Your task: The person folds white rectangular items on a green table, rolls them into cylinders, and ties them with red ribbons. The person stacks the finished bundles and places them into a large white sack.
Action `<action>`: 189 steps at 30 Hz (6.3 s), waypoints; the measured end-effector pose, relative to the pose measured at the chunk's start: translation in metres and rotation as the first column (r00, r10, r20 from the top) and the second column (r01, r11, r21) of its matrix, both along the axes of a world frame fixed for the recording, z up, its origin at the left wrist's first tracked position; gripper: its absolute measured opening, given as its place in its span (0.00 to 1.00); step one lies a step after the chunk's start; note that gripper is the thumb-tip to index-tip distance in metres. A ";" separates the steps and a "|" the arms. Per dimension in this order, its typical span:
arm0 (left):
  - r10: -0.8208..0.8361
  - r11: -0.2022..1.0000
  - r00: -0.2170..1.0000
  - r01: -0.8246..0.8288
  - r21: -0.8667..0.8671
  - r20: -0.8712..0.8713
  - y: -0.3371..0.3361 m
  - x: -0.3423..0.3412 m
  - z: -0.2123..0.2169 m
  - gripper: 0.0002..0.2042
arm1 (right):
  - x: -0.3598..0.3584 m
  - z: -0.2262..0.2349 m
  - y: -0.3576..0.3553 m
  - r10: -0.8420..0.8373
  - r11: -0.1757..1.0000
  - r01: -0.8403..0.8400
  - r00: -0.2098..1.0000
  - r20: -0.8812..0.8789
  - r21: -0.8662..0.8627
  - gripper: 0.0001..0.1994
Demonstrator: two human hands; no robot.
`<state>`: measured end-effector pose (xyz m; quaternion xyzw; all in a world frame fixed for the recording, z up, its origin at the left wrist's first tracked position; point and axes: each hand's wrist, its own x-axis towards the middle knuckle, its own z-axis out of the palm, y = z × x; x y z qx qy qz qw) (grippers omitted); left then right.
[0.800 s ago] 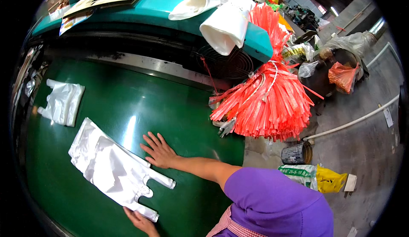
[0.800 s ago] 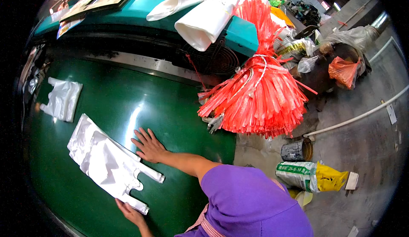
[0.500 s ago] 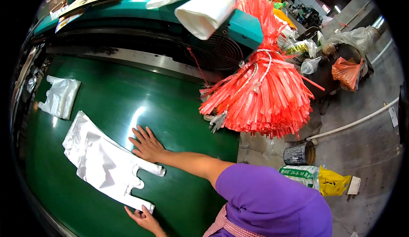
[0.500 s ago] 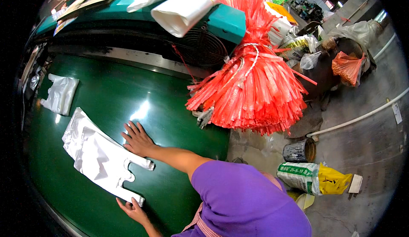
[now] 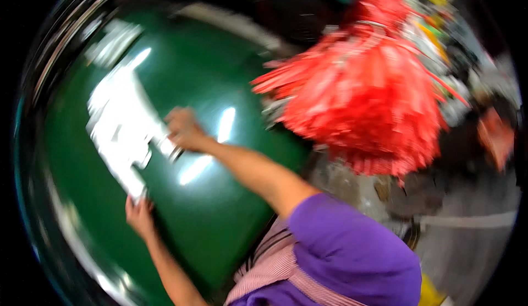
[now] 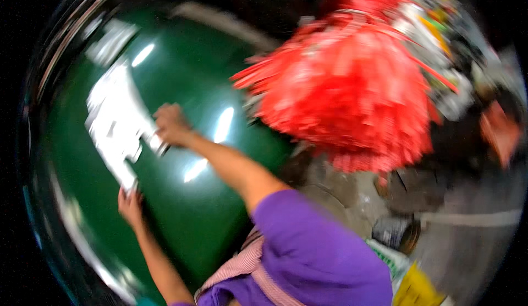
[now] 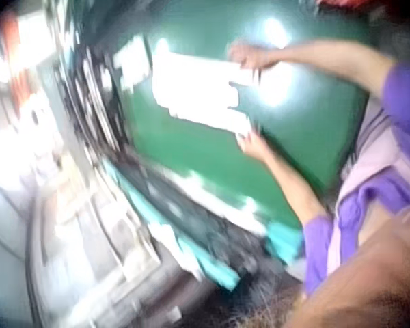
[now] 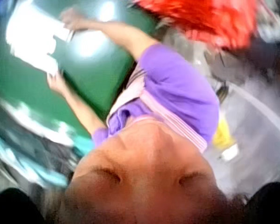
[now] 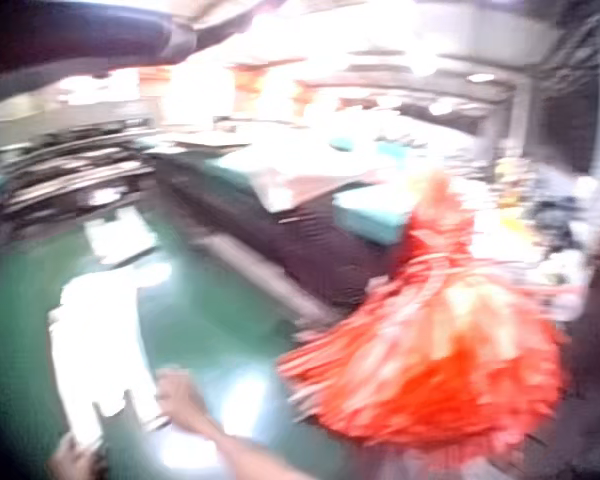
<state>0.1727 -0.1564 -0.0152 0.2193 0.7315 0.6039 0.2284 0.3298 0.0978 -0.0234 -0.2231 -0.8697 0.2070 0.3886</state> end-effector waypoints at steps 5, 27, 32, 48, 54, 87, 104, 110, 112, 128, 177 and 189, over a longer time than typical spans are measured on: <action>0.015 0.987 0.969 -0.053 -0.151 -0.245 -0.090 0.016 0.047 0.19 | 0.033 0.029 -0.109 -0.014 1.000 0.013 0.998 -0.065 -0.021 0.14; -0.673 0.729 0.264 0.395 -0.559 -0.691 -0.261 0.116 0.087 0.32 | 0.198 0.078 -0.258 0.330 0.910 -0.206 0.884 0.331 -0.359 0.16; -0.779 0.543 0.086 0.590 -0.598 -0.621 -0.280 0.117 0.052 0.38 | 0.236 0.073 -0.281 0.450 0.877 -0.455 0.665 0.596 -0.154 0.45; -0.704 0.630 0.073 0.524 -0.574 -0.706 -0.287 0.127 0.044 0.22 | 0.244 0.055 -0.276 0.495 0.858 -0.501 0.750 0.438 -0.112 0.15; -0.671 0.632 0.241 0.681 -0.371 -0.701 -0.244 0.116 0.051 0.09 | 0.238 0.062 -0.273 0.519 0.835 -0.545 0.736 0.435 -0.073 0.13; -0.549 0.802 0.098 0.342 -0.490 -0.830 -0.153 0.145 0.077 0.14 | 0.133 0.072 -0.269 0.425 0.890 -0.455 0.795 0.434 -0.037 0.33; -0.877 0.436 0.173 0.680 -0.590 -0.449 -0.173 0.112 0.089 0.14 | 0.172 0.063 -0.259 0.692 0.619 -0.631 0.720 -0.055 -0.468 0.22; -0.695 0.640 -0.035 0.425 -0.640 -0.718 -0.126 0.119 0.125 0.12 | 0.144 0.060 -0.208 0.668 0.645 -0.764 0.575 0.472 0.019 0.19; -0.756 0.565 -0.070 0.432 -0.702 -0.651 -0.106 0.116 0.146 0.11 | 0.145 0.067 -0.206 0.703 0.647 -0.757 0.545 0.458 -0.093 0.19; -0.815 0.552 0.387 0.289 -0.783 -0.432 -0.139 0.123 0.099 0.12 | 0.154 0.085 -0.230 0.390 0.839 -0.218 0.880 0.271 -0.498 0.14; -0.850 0.519 0.353 0.683 -0.513 -0.390 -0.080 0.113 0.050 0.16 | 0.114 0.065 -0.235 0.644 0.375 -0.718 0.657 -0.392 -0.586 0.09; -0.469 0.882 0.879 0.460 0.101 0.086 -0.103 0.094 0.002 0.03 | 0.105 0.049 -0.255 0.504 0.847 -0.520 0.851 0.145 0.109 0.06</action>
